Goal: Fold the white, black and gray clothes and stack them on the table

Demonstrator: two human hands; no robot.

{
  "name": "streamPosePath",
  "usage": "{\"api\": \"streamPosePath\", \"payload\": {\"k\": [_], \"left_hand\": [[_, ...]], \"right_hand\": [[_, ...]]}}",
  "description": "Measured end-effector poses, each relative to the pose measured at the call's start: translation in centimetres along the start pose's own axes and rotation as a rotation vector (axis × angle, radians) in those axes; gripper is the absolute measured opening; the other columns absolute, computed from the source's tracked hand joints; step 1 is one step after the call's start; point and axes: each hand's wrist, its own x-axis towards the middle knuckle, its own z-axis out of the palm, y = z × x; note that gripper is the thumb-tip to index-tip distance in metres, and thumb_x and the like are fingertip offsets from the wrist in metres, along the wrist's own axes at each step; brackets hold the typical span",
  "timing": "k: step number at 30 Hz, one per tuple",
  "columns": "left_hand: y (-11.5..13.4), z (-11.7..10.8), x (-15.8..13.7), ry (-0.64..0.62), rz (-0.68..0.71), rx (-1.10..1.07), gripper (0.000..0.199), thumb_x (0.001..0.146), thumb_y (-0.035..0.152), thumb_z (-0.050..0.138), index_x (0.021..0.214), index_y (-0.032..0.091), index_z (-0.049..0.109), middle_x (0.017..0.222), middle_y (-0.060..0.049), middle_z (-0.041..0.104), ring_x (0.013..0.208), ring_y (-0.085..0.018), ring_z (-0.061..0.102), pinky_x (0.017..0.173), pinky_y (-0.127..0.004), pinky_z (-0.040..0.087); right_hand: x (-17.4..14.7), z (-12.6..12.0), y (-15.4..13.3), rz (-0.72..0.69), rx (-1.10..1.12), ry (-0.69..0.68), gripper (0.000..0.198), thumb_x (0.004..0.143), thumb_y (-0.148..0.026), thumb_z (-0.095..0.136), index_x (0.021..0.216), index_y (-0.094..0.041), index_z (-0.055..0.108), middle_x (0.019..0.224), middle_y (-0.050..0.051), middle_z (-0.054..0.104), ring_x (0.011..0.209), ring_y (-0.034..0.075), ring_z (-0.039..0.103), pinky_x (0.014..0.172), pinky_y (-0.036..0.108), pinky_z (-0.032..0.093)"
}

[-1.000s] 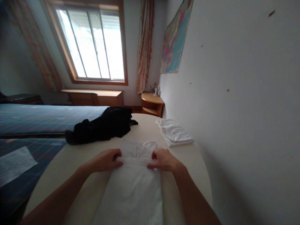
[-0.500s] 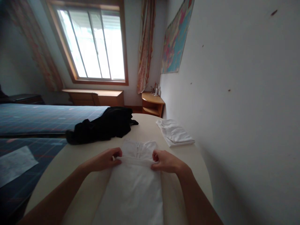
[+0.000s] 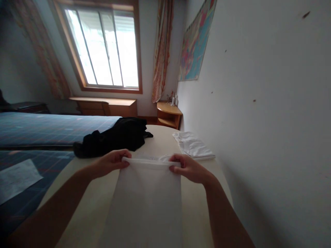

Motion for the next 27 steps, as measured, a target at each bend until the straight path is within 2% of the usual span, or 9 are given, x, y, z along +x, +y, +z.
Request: {"api": "streamPosePath", "payload": {"k": [4,7,9,12,16,20,22,24,27], "left_hand": [[0.8,-1.8,3.2,0.167,0.106,-0.003,0.037,0.079,0.044,0.073,0.100,0.016,0.061,0.076,0.002,0.058,0.065,-0.011,0.053,0.058,-0.020,0.042],[-1.4,-1.7,6.3,0.278,0.094,0.013,0.038,0.081,0.042,0.070,0.109,0.016,0.061,0.076,0.001,0.060,0.064,-0.011,0.056,0.056,-0.020,0.043],[-3.9,-0.8,8.0,0.362,0.018,0.053,0.038,0.081,0.035,0.068,0.112,0.015,0.061,0.076,0.000,0.063,0.064,-0.012,0.058,0.056,-0.021,0.044],[-7.5,1.3,8.9,0.434,-0.059,0.105,0.040,0.077,0.019,0.066,0.117,0.015,0.060,0.084,-0.003,0.067,0.069,-0.014,0.063,0.059,-0.023,0.049],[-10.0,2.8,8.1,0.478,-0.061,0.149,0.051,0.076,0.005,0.057,0.126,0.017,0.056,0.107,-0.007,0.068,0.078,-0.014,0.065,0.071,-0.027,0.053],[-10.5,2.7,7.5,0.553,-0.035,0.312,0.049,0.080,0.007,0.053,0.127,0.019,0.057,0.120,-0.008,0.064,0.086,-0.017,0.065,0.082,-0.032,0.054],[-10.3,2.8,7.3,0.605,-0.003,0.453,0.047,0.080,0.009,0.054,0.127,0.017,0.058,0.127,-0.011,0.061,0.102,-0.021,0.064,0.094,-0.037,0.052],[-9.7,3.3,6.8,0.635,0.071,0.592,0.044,0.083,0.014,0.055,0.127,0.016,0.058,0.138,-0.013,0.053,0.123,-0.025,0.056,0.108,-0.041,0.043],[-8.6,4.7,5.8,0.489,0.219,0.778,0.044,0.093,0.027,0.050,0.137,0.021,0.052,0.150,-0.010,0.044,0.138,-0.024,0.043,0.117,-0.041,0.033]], "right_hand": [[2.9,-1.6,0.9,-0.089,0.036,0.256,0.037,0.080,-0.050,0.068,0.095,-0.018,0.060,0.081,0.000,0.058,0.070,0.013,0.053,0.062,0.024,0.043],[5.5,-1.8,3.7,-0.087,0.014,0.427,0.039,0.082,-0.049,0.063,0.106,-0.018,0.059,0.082,0.000,0.061,0.071,0.014,0.056,0.065,0.026,0.047],[6.6,-1.1,6.3,-0.011,-0.061,0.491,0.041,0.083,-0.041,0.061,0.117,-0.017,0.057,0.083,0.000,0.061,0.070,0.014,0.056,0.063,0.026,0.048],[7.3,0.5,9.6,0.137,-0.147,0.519,0.053,0.082,-0.028,0.060,0.132,-0.017,0.049,0.098,0.005,0.064,0.076,0.014,0.061,0.069,0.027,0.051],[7.6,1.4,11.5,0.133,-0.204,0.569,0.055,0.081,-0.021,0.059,0.135,-0.020,0.049,0.108,0.007,0.065,0.079,0.014,0.064,0.078,0.029,0.053],[7.7,1.4,11.2,0.079,-0.248,0.636,0.045,0.083,-0.020,0.052,0.128,-0.019,0.055,0.119,0.010,0.065,0.081,0.016,0.065,0.082,0.033,0.055],[7.4,1.8,10.6,0.054,-0.427,0.627,0.043,0.083,-0.018,0.052,0.125,-0.017,0.059,0.126,0.012,0.063,0.101,0.020,0.064,0.097,0.038,0.049],[7.0,2.8,9.7,0.037,-0.618,0.590,0.041,0.085,-0.020,0.051,0.125,-0.015,0.061,0.133,0.014,0.059,0.123,0.023,0.054,0.109,0.040,0.039],[6.1,5.1,8.2,0.035,-0.775,0.428,0.048,0.094,-0.037,0.048,0.138,-0.019,0.054,0.148,0.012,0.048,0.139,0.025,0.040,0.117,0.042,0.027]]}}
